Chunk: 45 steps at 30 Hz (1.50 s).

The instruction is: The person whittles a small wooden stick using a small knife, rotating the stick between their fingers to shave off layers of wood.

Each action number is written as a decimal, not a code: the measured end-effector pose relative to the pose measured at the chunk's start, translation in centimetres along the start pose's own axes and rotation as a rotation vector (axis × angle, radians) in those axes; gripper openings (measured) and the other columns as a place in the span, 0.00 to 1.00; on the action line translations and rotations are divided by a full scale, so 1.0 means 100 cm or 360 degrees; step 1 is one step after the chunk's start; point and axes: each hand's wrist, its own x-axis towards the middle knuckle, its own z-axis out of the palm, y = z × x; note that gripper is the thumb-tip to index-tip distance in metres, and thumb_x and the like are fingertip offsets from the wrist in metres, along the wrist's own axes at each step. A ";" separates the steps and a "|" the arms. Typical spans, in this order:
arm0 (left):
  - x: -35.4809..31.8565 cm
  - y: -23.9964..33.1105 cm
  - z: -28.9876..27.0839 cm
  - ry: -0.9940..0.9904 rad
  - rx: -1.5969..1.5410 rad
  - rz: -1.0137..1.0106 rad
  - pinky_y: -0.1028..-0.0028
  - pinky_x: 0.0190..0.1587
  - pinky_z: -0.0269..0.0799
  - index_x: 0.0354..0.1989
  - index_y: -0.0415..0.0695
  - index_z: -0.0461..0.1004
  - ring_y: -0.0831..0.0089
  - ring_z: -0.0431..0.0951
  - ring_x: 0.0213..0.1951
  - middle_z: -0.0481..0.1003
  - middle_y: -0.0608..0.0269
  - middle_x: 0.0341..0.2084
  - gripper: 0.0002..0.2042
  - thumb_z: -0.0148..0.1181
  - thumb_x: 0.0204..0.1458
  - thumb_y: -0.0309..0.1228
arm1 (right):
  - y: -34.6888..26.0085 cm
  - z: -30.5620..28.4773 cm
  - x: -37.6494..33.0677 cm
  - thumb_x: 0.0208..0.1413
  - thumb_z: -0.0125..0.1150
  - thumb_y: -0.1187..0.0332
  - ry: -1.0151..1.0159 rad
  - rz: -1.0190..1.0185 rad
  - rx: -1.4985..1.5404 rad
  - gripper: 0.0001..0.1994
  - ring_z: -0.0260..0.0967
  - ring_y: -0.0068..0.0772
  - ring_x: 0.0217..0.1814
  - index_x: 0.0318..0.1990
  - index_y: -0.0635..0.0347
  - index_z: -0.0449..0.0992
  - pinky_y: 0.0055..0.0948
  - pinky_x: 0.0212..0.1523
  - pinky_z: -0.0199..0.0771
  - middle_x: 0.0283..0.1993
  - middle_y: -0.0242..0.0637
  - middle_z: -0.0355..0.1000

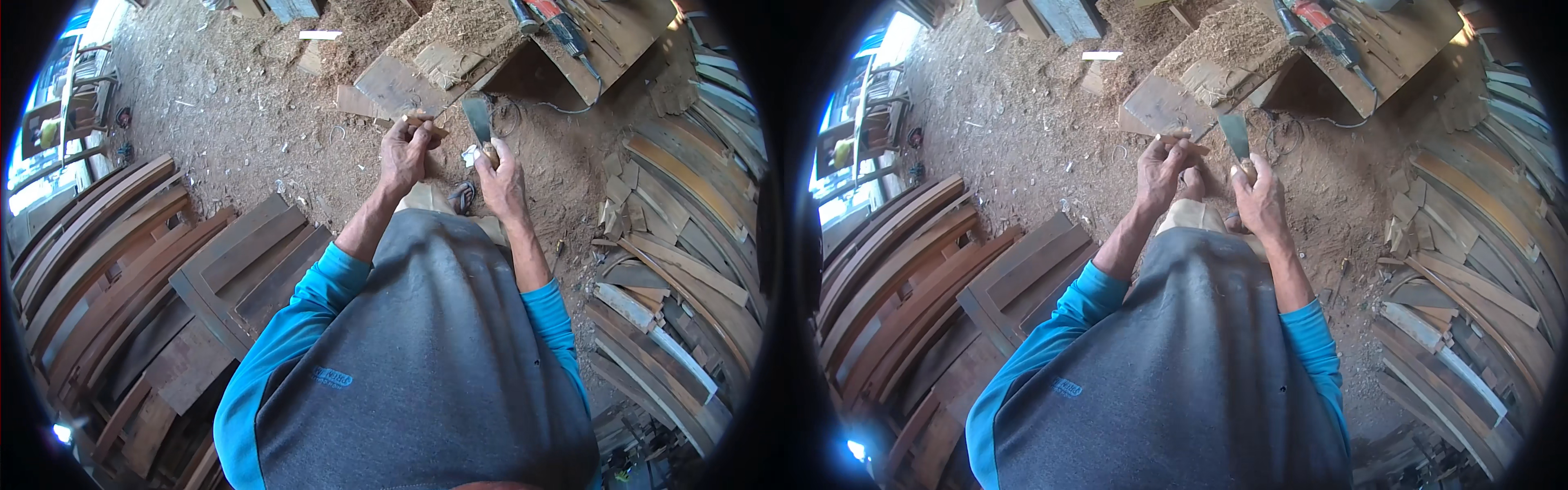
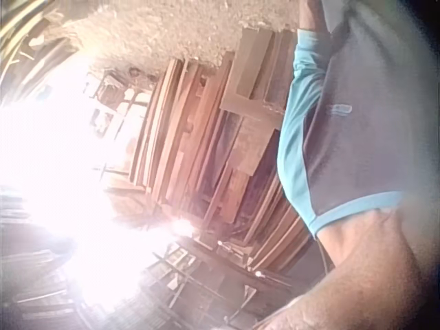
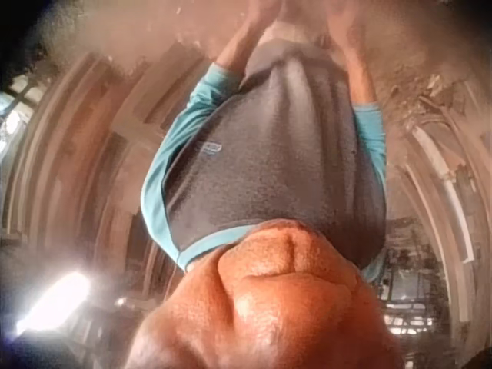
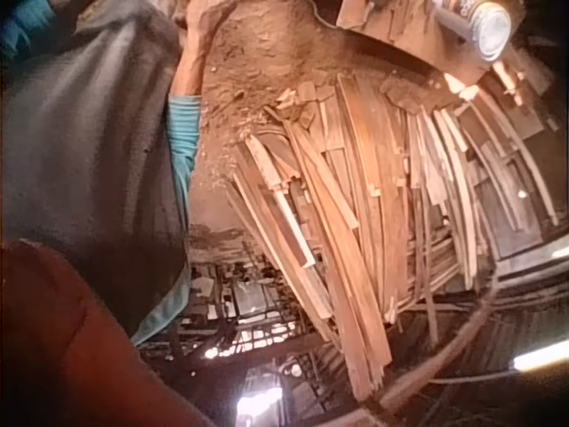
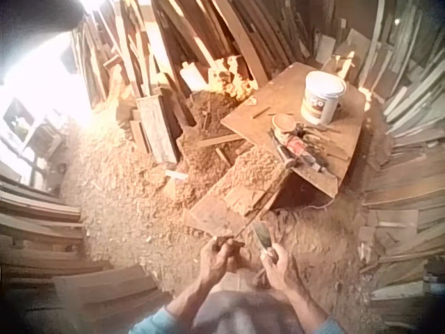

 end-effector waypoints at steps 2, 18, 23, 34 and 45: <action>0.017 -0.009 -0.005 0.0023 -0.0096 -0.0055 0.73 0.49 0.80 0.51 0.34 0.77 0.73 0.82 0.42 0.82 0.57 0.42 0.13 0.60 0.67 0.32 | 0.006 0.014 0.006 0.65 0.60 0.64 0.0085 0.0000 0.0028 0.22 0.78 0.49 0.42 0.59 0.73 0.70 0.44 0.43 0.77 0.42 0.57 0.77; 0.063 -0.048 -0.017 0.0152 -0.0584 -0.0889 0.79 0.37 0.72 0.55 0.44 0.73 0.80 0.73 0.32 0.78 0.67 0.36 0.12 0.59 0.68 0.34 | 0.011 0.065 0.051 0.71 0.48 0.65 -0.0149 0.0182 -0.0104 0.23 0.73 0.58 0.63 0.69 0.68 0.65 0.43 0.62 0.73 0.60 0.61 0.73; 0.069 -0.052 -0.005 0.0104 -0.0254 -0.0787 0.79 0.31 0.70 0.57 0.41 0.74 0.82 0.70 0.27 0.75 0.70 0.28 0.15 0.53 0.70 0.37 | -0.019 0.059 0.041 0.70 0.47 0.66 -0.0279 0.0187 -0.0170 0.23 0.71 0.62 0.64 0.68 0.66 0.67 0.47 0.61 0.74 0.62 0.62 0.72; 0.076 -0.046 0.004 0.0030 0.0133 -0.0783 0.75 0.30 0.67 0.50 0.40 0.77 0.81 0.68 0.27 0.73 0.69 0.26 0.18 0.45 0.73 0.40 | -0.017 0.067 0.077 0.68 0.47 0.66 -0.0347 0.0408 -0.0178 0.24 0.77 0.64 0.52 0.67 0.70 0.68 0.49 0.53 0.76 0.49 0.67 0.76; 0.073 -0.054 -0.007 0.0016 0.0134 -0.0735 0.74 0.33 0.70 0.46 0.37 0.77 0.81 0.72 0.31 0.76 0.67 0.29 0.18 0.49 0.72 0.42 | -0.006 0.089 0.098 0.69 0.44 0.64 -0.0146 0.0256 -0.0395 0.24 0.74 0.64 0.60 0.66 0.71 0.69 0.44 0.61 0.76 0.59 0.66 0.73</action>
